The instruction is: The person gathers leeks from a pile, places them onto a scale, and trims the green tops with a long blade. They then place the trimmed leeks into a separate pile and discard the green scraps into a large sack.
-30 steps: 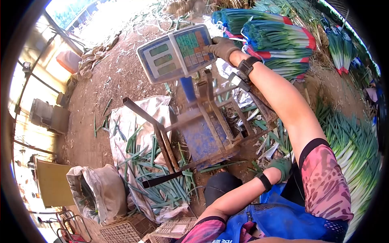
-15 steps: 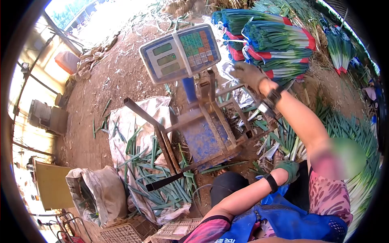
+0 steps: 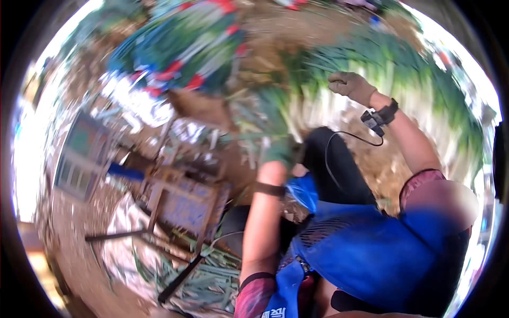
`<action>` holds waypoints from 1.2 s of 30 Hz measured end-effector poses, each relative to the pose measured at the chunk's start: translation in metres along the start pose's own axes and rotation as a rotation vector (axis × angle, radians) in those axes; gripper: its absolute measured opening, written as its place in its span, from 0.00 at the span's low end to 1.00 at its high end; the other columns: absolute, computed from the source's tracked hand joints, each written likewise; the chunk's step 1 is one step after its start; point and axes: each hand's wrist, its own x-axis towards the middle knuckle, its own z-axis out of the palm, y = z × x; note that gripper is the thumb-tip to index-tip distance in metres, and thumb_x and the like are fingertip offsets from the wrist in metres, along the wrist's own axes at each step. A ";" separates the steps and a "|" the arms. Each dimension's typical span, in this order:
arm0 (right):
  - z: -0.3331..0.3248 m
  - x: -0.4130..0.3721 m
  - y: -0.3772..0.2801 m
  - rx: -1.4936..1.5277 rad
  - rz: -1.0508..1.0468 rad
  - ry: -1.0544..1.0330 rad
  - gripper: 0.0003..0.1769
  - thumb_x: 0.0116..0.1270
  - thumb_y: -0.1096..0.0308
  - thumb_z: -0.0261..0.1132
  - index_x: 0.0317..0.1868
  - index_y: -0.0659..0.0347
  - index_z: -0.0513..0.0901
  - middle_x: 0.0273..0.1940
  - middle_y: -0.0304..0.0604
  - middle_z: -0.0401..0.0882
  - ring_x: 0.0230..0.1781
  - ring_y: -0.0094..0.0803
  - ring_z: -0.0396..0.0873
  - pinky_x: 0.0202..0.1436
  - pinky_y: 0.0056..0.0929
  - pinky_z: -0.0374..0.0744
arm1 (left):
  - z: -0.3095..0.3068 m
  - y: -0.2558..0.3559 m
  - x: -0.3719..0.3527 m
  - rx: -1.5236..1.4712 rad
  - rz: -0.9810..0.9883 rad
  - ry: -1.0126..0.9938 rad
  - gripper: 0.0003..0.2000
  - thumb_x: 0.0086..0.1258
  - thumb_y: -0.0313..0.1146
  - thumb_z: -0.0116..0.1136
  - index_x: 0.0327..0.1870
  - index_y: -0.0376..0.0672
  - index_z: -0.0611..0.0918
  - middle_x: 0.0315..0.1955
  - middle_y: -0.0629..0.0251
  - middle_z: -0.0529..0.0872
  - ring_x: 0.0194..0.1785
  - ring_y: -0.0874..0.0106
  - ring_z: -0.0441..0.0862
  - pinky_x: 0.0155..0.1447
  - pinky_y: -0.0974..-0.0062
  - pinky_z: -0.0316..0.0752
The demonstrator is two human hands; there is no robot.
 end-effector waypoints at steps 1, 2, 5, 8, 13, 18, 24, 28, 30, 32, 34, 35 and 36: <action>-0.002 -0.026 0.061 -0.048 0.066 0.062 0.28 0.68 0.49 0.63 0.58 0.62 0.80 0.48 0.54 0.85 0.49 0.47 0.83 0.55 0.39 0.78 | 0.005 -0.005 0.005 -0.142 -0.002 0.006 0.18 0.70 0.47 0.59 0.46 0.40 0.84 0.44 0.47 0.86 0.50 0.49 0.83 0.52 0.56 0.75; -0.001 -0.063 0.089 -0.204 0.143 0.077 0.28 0.68 0.48 0.62 0.60 0.61 0.79 0.51 0.54 0.84 0.51 0.48 0.82 0.58 0.41 0.77 | 0.016 -0.008 0.014 0.064 0.005 0.067 0.17 0.71 0.45 0.59 0.46 0.39 0.83 0.43 0.46 0.86 0.49 0.49 0.83 0.51 0.57 0.76; 0.052 -0.172 0.227 -0.439 0.201 -0.230 0.32 0.72 0.42 0.55 0.62 0.60 0.78 0.57 0.58 0.80 0.57 0.53 0.79 0.64 0.44 0.74 | 0.010 0.007 0.013 -0.063 -0.116 0.040 0.15 0.71 0.41 0.59 0.50 0.38 0.82 0.44 0.45 0.86 0.50 0.51 0.83 0.53 0.60 0.76; 0.080 -0.240 0.245 -0.347 0.499 -0.772 0.30 0.72 0.42 0.53 0.53 0.60 0.83 0.57 0.54 0.80 0.58 0.52 0.77 0.64 0.45 0.74 | 0.016 0.017 0.012 -0.099 -0.016 0.048 0.11 0.72 0.35 0.58 0.48 0.37 0.81 0.38 0.50 0.86 0.41 0.59 0.83 0.48 0.66 0.76; 0.142 -0.293 0.352 -0.194 0.159 -0.440 0.22 0.73 0.50 0.53 0.47 0.59 0.82 0.51 0.51 0.81 0.51 0.52 0.79 0.57 0.46 0.77 | 0.045 0.050 0.032 -0.178 0.107 0.161 0.10 0.72 0.31 0.61 0.50 0.38 0.81 0.40 0.53 0.87 0.43 0.60 0.86 0.49 0.67 0.78; 0.060 -0.221 0.300 0.257 0.611 -0.176 0.20 0.77 0.52 0.52 0.49 0.61 0.81 0.48 0.55 0.81 0.50 0.43 0.82 0.57 0.41 0.79 | 0.066 0.130 0.089 -0.453 0.150 -0.083 0.11 0.70 0.24 0.62 0.52 0.39 0.81 0.41 0.67 0.88 0.43 0.73 0.84 0.50 0.76 0.79; 0.043 -0.094 0.379 0.085 0.352 0.093 0.18 0.74 0.56 0.57 0.45 0.67 0.75 0.33 0.45 0.75 0.27 0.26 0.70 0.35 0.27 0.80 | 0.144 0.148 0.199 -0.548 0.250 -0.370 0.14 0.71 0.30 0.58 0.56 0.42 0.80 0.54 0.66 0.82 0.60 0.75 0.77 0.66 0.78 0.70; -0.020 -0.065 0.363 0.412 0.743 0.328 0.31 0.70 0.56 0.60 0.63 0.74 0.69 0.35 0.50 0.81 0.23 0.30 0.75 0.26 0.28 0.78 | 0.207 0.142 0.274 -0.970 0.275 -0.365 0.17 0.72 0.36 0.62 0.56 0.36 0.80 0.42 0.68 0.85 0.43 0.78 0.79 0.48 0.82 0.75; -0.027 -0.060 0.386 0.112 0.891 0.361 0.39 0.72 0.48 0.61 0.69 0.71 0.62 0.50 0.60 0.80 0.39 0.36 0.84 0.41 0.31 0.86 | 0.239 0.134 0.308 -1.034 0.307 -0.308 0.16 0.73 0.37 0.63 0.55 0.36 0.80 0.38 0.69 0.86 0.36 0.79 0.79 0.40 0.83 0.74; -0.022 -0.066 0.407 0.029 0.995 0.377 0.41 0.71 0.46 0.62 0.70 0.70 0.60 0.53 0.60 0.79 0.44 0.40 0.84 0.44 0.32 0.86 | 0.289 0.112 0.343 -1.039 0.346 -0.243 0.15 0.73 0.37 0.62 0.54 0.37 0.81 0.37 0.70 0.85 0.33 0.79 0.78 0.36 0.82 0.72; -0.027 -0.081 0.396 0.111 0.945 0.339 0.48 0.70 0.44 0.62 0.75 0.69 0.52 0.57 0.61 0.77 0.43 0.40 0.84 0.45 0.31 0.86 | 0.310 0.120 0.344 -1.021 0.199 -0.215 0.15 0.73 0.36 0.62 0.55 0.38 0.81 0.37 0.71 0.85 0.33 0.78 0.78 0.36 0.80 0.72; -0.020 -0.080 0.402 0.069 0.956 0.347 0.48 0.68 0.48 0.64 0.75 0.70 0.52 0.63 0.64 0.70 0.48 0.41 0.83 0.47 0.30 0.86 | 0.306 0.136 0.331 -0.969 0.047 -0.213 0.15 0.73 0.36 0.61 0.55 0.38 0.80 0.38 0.71 0.85 0.34 0.78 0.78 0.37 0.80 0.72; -0.022 -0.077 0.398 0.092 1.003 0.371 0.49 0.68 0.48 0.65 0.75 0.70 0.51 0.65 0.64 0.68 0.51 0.42 0.81 0.48 0.30 0.86 | 0.301 0.153 0.317 -0.924 -0.101 -0.217 0.15 0.74 0.36 0.61 0.56 0.38 0.80 0.38 0.71 0.85 0.34 0.77 0.78 0.37 0.79 0.73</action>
